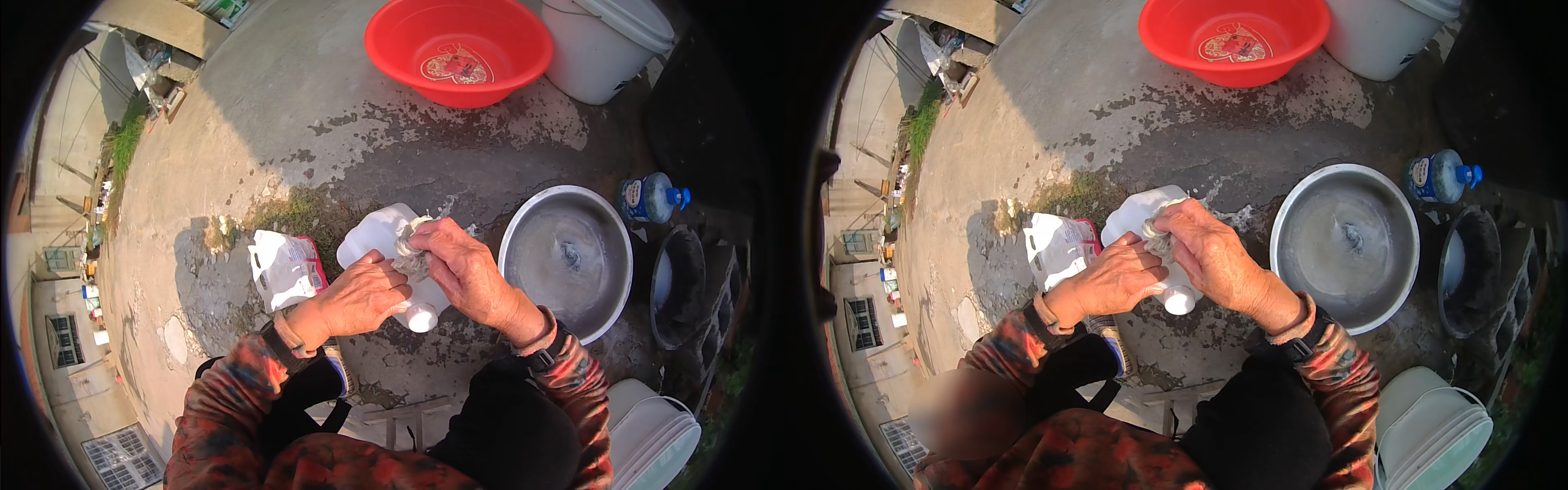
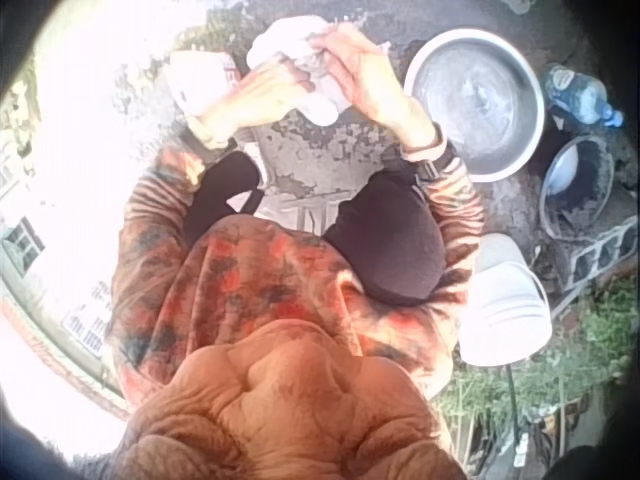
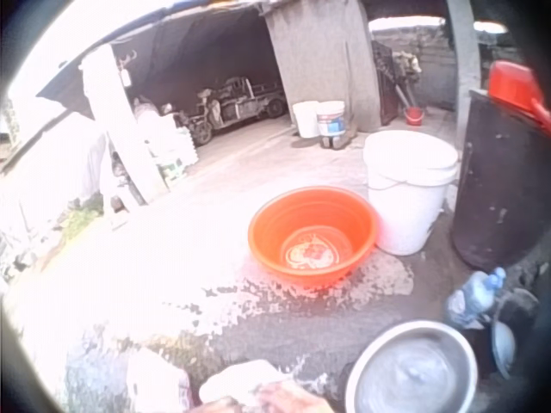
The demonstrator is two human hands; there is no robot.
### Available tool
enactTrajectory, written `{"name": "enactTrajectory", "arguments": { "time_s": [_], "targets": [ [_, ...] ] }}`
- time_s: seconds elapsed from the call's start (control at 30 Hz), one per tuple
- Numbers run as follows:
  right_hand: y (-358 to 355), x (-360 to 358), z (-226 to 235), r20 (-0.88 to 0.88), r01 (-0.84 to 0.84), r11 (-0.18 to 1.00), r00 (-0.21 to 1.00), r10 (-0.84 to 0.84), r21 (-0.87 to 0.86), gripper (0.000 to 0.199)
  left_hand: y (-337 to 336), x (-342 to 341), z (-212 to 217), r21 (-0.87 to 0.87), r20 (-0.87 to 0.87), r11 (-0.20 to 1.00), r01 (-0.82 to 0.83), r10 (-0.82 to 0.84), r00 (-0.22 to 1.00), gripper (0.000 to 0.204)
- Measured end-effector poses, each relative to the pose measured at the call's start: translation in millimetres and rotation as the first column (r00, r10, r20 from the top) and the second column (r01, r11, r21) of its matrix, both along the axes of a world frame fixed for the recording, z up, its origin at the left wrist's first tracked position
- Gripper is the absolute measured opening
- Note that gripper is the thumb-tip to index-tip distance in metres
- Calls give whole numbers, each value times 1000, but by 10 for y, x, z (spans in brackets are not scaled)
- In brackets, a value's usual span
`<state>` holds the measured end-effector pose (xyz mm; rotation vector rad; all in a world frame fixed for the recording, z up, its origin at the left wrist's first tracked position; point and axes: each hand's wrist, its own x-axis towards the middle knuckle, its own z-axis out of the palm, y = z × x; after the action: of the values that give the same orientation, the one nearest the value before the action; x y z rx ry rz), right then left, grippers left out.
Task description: The person scrubs the inside of a white plastic jerrycan with a cloth, rinses it with water from a metal bowl, and repeats the process on a second jerrycan. The person also uses a red scoop to add water to the bowl and pours water from the jerrycan into the bowl.
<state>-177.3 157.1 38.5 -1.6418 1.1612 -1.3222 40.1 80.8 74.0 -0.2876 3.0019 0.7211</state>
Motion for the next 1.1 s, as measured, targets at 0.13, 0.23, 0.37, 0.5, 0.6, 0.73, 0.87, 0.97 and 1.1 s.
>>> {"name": "enactTrajectory", "arguments": {
  "time_s": [0.13,0.23,0.37,0.5,0.6,0.73,0.87,0.97,1.1],
  "targets": [
    [-99,246,-205,-501,-45,982,864,-53,-181,43,48,24,-13,40,6,999,18,-19,1000,12],
    [76,254,-452,-382,7,992,922,-55,-126,43,92,52,-12,-9,0,996,83,-83,997,11],
    [239,221,-625,-232,136,990,965,-123,41,44,121,69,34,-15,47,993,116,-116,992,10],
    [191,217,-514,-205,138,990,971,-126,42,50,196,51,78,-102,65,974,201,-195,979,9],
    [38,204,-385,-249,66,993,965,-89,-98,50,254,33,86,-84,74,972,222,-216,974,10],
    [-298,119,-493,-307,40,999,951,-40,-6,46,340,-5,107,-92,74,965,246,-240,968,11],
    [-227,-151,-925,-421,208,948,902,-91,240,20,343,15,167,-94,116,968,233,-222,968,11],
    [261,-492,-1308,-392,430,893,850,-353,129,14,275,61,182,-87,82,980,177,-170,982,7],
    [1016,-1006,-1887,-752,675,699,583,-307,237,23,277,87,198,-190,155,961,200,-172,973,12]
  ]
}}
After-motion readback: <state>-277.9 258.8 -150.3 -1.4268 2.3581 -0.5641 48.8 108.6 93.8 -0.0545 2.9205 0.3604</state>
